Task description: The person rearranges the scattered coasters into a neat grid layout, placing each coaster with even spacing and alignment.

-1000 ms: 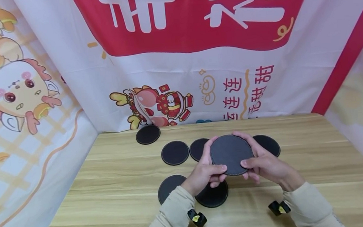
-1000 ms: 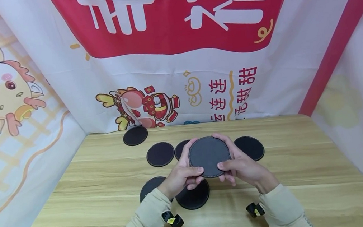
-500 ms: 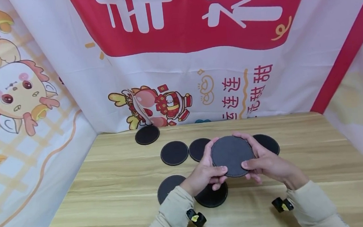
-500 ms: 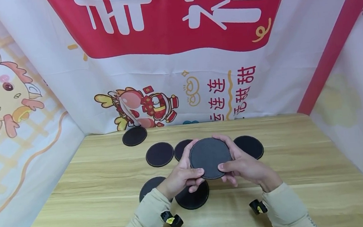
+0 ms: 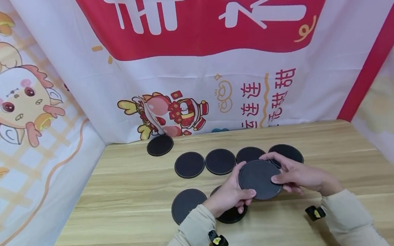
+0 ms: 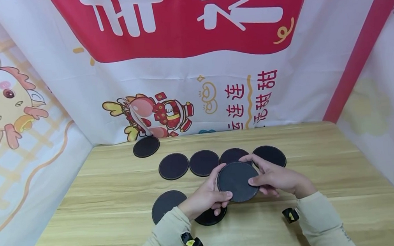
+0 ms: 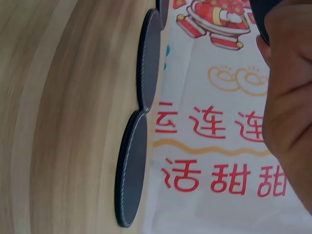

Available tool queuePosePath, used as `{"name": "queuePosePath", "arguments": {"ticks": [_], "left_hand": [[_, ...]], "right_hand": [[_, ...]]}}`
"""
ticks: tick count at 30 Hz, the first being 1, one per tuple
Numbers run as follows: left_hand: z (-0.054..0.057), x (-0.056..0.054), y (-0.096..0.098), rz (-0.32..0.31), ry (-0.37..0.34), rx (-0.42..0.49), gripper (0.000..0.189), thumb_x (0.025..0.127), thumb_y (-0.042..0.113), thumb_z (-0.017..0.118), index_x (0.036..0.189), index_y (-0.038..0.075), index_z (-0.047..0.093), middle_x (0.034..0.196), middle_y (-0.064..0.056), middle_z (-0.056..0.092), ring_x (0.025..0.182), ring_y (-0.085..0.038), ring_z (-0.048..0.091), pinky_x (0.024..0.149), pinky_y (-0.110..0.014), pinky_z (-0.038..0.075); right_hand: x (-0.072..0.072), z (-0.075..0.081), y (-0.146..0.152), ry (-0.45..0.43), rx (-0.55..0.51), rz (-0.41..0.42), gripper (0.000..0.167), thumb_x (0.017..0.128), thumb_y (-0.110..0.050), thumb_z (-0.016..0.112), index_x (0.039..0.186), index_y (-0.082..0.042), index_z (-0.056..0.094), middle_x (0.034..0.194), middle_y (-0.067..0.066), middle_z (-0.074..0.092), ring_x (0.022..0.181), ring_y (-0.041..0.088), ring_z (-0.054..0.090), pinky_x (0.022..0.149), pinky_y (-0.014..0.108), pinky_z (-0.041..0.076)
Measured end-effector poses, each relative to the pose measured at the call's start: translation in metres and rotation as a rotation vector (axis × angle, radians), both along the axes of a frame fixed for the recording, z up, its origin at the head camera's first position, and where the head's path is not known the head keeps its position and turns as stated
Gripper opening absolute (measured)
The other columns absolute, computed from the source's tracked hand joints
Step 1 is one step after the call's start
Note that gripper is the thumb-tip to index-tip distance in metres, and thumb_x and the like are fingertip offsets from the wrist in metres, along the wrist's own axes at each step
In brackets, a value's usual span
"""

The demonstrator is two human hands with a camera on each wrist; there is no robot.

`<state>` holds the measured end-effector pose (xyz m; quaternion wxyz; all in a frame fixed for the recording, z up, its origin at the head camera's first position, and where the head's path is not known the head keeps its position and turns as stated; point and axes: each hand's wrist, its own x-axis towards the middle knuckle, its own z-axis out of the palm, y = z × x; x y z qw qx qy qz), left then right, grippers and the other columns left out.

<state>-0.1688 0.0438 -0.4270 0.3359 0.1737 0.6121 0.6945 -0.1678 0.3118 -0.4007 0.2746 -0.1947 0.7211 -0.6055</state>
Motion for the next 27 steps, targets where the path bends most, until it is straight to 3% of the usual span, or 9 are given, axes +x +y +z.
{"name": "queuePosePath", "arguments": {"ticks": [5,10,16,20,24,27], "left_hand": [[-0.004,0.000,0.000,-0.022,0.052,-0.104,0.084,0.099,0.005,0.063,0.162,0.028,0.012,0.064,-0.007,0.056,0.051,-0.015,0.047,0.042,-0.026,0.041],[-0.006,-0.002,-0.003,-0.052,0.192,-0.243,0.078,0.100,0.010,0.064,0.162,0.021,0.018,0.064,-0.005,0.059,0.052,-0.015,0.052,0.044,-0.027,0.044],[-0.003,-0.002,-0.006,-0.043,0.391,-0.432,0.057,0.099,0.011,0.065,0.151,0.021,0.045,0.064,-0.002,0.061,0.049,-0.017,0.051,0.043,-0.029,0.045],[-0.002,-0.003,-0.007,-0.041,0.506,-0.523,0.035,0.098,0.007,0.064,0.132,0.016,0.062,0.063,0.003,0.059,0.052,-0.011,0.052,0.049,-0.024,0.044],[-0.002,-0.003,-0.008,-0.125,0.646,-0.677,0.026,0.096,0.007,0.065,0.122,0.014,0.067,0.069,0.008,0.060,0.061,-0.007,0.056,0.061,-0.023,0.045],[-0.003,-0.002,-0.009,-0.228,0.736,-0.800,0.032,0.095,0.013,0.068,0.126,0.020,0.065,0.093,0.008,0.068,0.083,-0.007,0.062,0.075,-0.025,0.048]], "right_hand": [[-0.002,-0.002,0.006,-0.025,0.031,0.029,0.057,0.103,-0.012,0.058,0.150,-0.011,0.027,0.057,0.005,0.052,0.039,0.011,0.043,0.038,0.022,0.039],[-0.003,-0.004,0.012,-0.053,0.058,0.063,0.056,0.103,-0.012,0.057,0.152,-0.013,0.029,0.058,0.006,0.055,0.039,0.012,0.046,0.039,0.024,0.043],[-0.002,-0.008,0.019,-0.033,0.125,0.104,0.055,0.104,-0.013,0.057,0.154,-0.013,0.033,0.059,0.019,0.055,0.041,0.013,0.047,0.040,0.024,0.044],[-0.002,-0.012,0.018,-0.034,0.180,0.104,0.056,0.103,-0.012,0.056,0.154,-0.012,0.034,0.061,0.013,0.057,0.043,0.014,0.047,0.041,0.023,0.043],[0.000,-0.016,0.016,-0.022,0.251,0.089,0.056,0.103,-0.011,0.056,0.154,-0.011,0.033,0.061,0.007,0.059,0.043,0.013,0.047,0.041,0.023,0.042],[0.001,-0.018,0.014,-0.029,0.296,0.084,0.056,0.103,-0.010,0.056,0.154,-0.011,0.033,0.059,0.009,0.059,0.042,0.013,0.049,0.040,0.023,0.041]]}}
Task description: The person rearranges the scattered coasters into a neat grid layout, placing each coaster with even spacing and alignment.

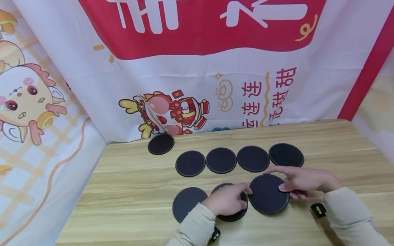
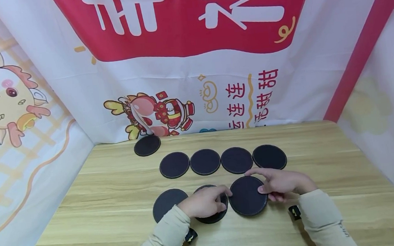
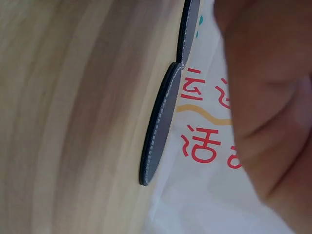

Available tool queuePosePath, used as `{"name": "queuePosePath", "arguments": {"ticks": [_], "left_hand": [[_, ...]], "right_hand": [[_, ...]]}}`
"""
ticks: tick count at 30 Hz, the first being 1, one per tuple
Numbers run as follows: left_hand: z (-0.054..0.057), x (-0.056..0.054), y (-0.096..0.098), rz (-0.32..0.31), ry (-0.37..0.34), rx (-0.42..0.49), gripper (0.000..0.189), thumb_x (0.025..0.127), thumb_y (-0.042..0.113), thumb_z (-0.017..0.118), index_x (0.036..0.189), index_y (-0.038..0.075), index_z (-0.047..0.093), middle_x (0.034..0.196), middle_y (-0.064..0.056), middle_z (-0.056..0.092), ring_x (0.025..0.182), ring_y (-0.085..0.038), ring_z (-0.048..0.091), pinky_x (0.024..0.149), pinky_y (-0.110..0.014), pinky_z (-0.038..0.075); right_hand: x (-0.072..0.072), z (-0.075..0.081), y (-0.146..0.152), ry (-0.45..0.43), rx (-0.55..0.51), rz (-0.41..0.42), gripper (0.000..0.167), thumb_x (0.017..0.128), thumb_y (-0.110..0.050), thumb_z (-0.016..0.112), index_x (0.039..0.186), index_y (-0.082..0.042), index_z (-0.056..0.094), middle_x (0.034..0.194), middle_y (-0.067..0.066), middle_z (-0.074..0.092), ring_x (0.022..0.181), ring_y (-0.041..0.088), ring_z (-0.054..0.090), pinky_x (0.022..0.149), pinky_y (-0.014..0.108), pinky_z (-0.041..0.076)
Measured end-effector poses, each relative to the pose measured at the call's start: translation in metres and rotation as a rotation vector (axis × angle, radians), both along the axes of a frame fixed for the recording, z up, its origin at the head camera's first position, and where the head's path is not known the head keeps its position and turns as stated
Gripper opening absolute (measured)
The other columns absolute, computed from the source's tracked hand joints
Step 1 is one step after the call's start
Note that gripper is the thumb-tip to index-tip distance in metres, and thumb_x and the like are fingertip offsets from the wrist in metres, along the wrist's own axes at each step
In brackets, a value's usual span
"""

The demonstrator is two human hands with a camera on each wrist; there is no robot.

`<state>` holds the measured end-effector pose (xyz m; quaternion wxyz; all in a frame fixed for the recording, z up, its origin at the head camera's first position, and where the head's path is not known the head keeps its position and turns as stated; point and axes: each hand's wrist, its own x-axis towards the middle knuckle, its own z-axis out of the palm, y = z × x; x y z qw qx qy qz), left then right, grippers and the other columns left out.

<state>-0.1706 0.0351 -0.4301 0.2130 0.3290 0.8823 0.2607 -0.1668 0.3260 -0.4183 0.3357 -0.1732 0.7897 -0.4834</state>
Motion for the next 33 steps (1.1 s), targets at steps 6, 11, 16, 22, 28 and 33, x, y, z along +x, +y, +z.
{"name": "queuePosePath", "arguments": {"ticks": [6,11,16,22,28,33], "left_hand": [[-0.002,0.003,0.000,-0.051,0.033,-0.085,0.041,0.093,0.021,0.072,0.132,0.028,0.061,0.132,0.007,0.063,0.118,-0.011,0.058,0.095,-0.030,0.047],[-0.002,0.004,0.000,-0.043,0.039,-0.093,0.042,0.092,0.023,0.074,0.131,0.028,0.062,0.131,0.009,0.063,0.119,-0.011,0.058,0.095,-0.031,0.047],[-0.001,0.004,0.001,-0.043,0.047,-0.105,0.042,0.091,0.025,0.074,0.132,0.029,0.062,0.130,0.009,0.064,0.119,-0.011,0.057,0.097,-0.031,0.046],[-0.001,0.003,0.001,-0.036,0.035,-0.107,0.041,0.092,0.026,0.073,0.132,0.029,0.062,0.130,0.009,0.064,0.119,-0.011,0.057,0.097,-0.031,0.045],[-0.002,0.004,0.000,-0.033,0.024,-0.096,0.038,0.094,0.025,0.070,0.131,0.028,0.061,0.130,0.008,0.064,0.119,-0.011,0.057,0.096,-0.031,0.046],[-0.002,0.004,0.000,-0.031,0.026,-0.099,0.036,0.095,0.025,0.068,0.131,0.028,0.061,0.130,0.007,0.064,0.119,-0.011,0.057,0.096,-0.031,0.046]], "right_hand": [[0.003,0.000,-0.005,-0.117,0.062,-0.045,0.057,0.101,-0.009,0.057,0.154,-0.017,0.036,0.064,0.020,0.065,0.044,0.018,0.060,0.041,0.030,0.051],[0.002,-0.003,-0.005,-0.149,0.061,-0.077,0.057,0.102,-0.012,0.057,0.155,-0.016,0.038,0.070,0.028,0.067,0.048,0.023,0.065,0.047,0.038,0.056],[0.001,-0.005,0.003,-0.148,0.020,-0.086,0.052,0.104,-0.015,0.055,0.154,-0.010,0.039,0.071,0.029,0.066,0.048,0.024,0.065,0.047,0.039,0.057],[0.002,-0.002,0.004,-0.150,0.034,-0.111,0.046,0.104,-0.018,0.055,0.146,-0.002,0.045,0.075,0.028,0.067,0.055,0.030,0.069,0.049,0.037,0.057],[0.003,0.002,-0.005,-0.162,0.062,-0.132,0.043,0.104,-0.019,0.055,0.139,0.002,0.046,0.079,0.027,0.069,0.059,0.029,0.069,0.051,0.037,0.058],[0.003,0.000,-0.008,-0.173,0.056,-0.138,0.041,0.105,-0.018,0.054,0.138,0.004,0.045,0.077,0.026,0.068,0.059,0.029,0.069,0.050,0.037,0.057]]}}
